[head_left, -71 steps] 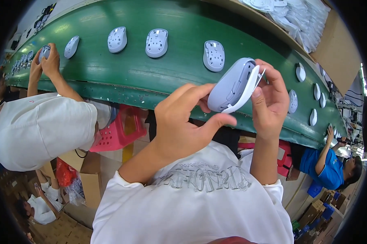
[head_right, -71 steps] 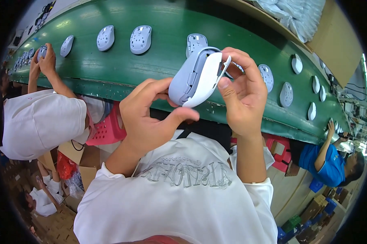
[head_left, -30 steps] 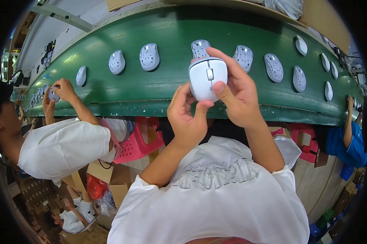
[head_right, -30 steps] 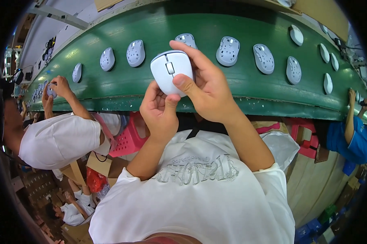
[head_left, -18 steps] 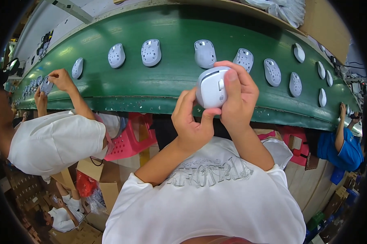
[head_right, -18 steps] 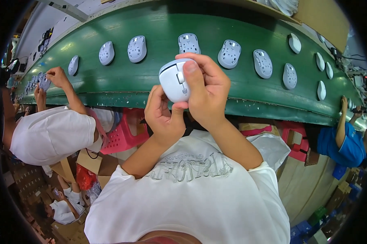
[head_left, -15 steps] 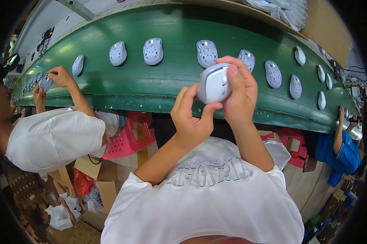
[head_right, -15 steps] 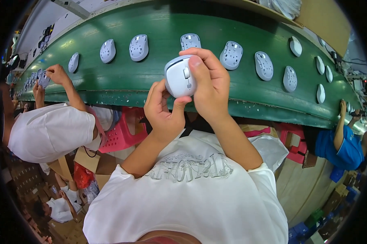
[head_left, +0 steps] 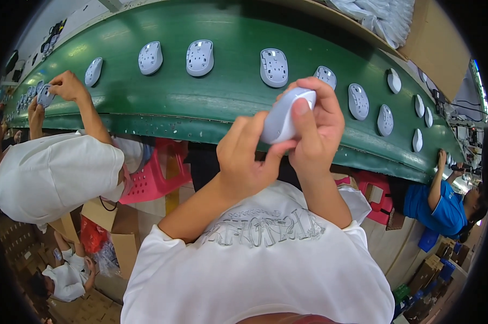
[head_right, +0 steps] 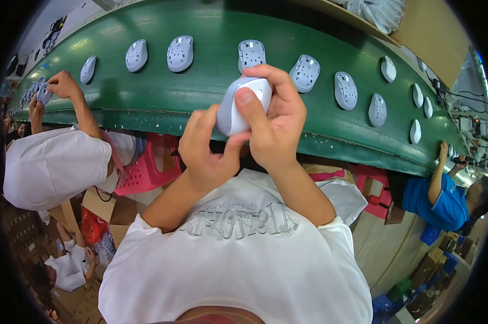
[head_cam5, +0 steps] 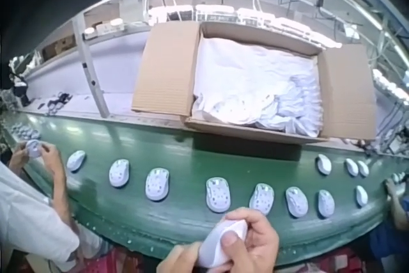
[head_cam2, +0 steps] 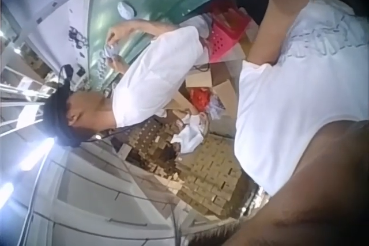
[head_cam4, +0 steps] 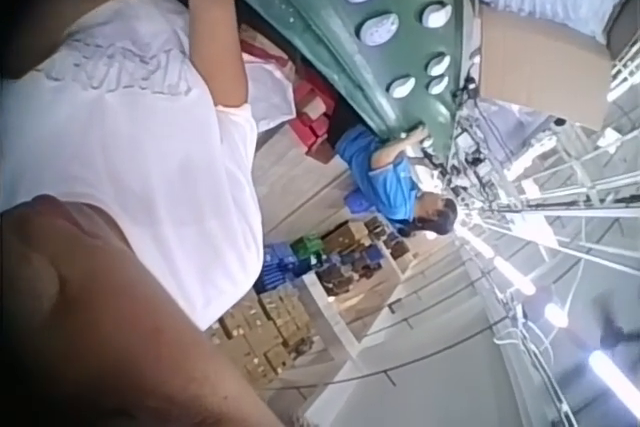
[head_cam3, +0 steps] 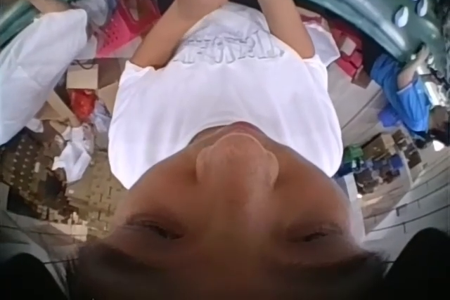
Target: The person assembles computer mice by taking mouse bases and covers from a conveyor belt and a box, snapping the covers onto the bases by hand, and placing the assembled mice back onto the conveyor belt.
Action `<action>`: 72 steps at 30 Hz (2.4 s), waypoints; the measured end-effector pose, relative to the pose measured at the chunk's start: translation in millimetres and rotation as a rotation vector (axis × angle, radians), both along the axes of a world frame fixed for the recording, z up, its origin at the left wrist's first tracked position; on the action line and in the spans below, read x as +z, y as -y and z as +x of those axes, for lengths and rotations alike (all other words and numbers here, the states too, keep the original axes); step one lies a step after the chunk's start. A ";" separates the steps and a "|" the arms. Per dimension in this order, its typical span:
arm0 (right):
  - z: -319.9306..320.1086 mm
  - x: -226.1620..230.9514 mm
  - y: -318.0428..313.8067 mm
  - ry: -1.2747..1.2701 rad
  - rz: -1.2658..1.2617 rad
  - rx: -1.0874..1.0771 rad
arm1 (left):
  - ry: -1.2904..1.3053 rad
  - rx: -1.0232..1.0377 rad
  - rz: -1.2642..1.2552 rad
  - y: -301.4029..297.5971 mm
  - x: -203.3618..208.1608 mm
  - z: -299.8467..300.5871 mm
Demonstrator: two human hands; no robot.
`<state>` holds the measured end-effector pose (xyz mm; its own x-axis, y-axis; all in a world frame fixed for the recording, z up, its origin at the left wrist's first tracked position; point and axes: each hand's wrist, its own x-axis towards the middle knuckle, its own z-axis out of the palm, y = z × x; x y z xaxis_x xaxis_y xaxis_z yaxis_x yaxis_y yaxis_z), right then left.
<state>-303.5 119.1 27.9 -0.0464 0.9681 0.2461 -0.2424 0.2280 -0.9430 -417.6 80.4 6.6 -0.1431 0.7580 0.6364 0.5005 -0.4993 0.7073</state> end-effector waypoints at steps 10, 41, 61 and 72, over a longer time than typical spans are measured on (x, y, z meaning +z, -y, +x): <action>10.3 -2.1 -7.5 -0.111 -0.029 0.166 | 0.313 -0.228 -0.136 -7.4 -13.6 -13.7; -2.4 -7.6 0.8 -0.128 -0.098 0.182 | 0.329 -0.226 -0.183 2.0 -24.1 -29.1; 17.6 -68.4 4.0 0.052 -0.050 0.148 | 0.789 -0.473 -0.553 -18.8 -48.5 -24.2; 183.7 -44.4 -52.5 0.383 0.100 -0.399 | -0.177 -0.490 -0.489 -138.5 -9.9 131.2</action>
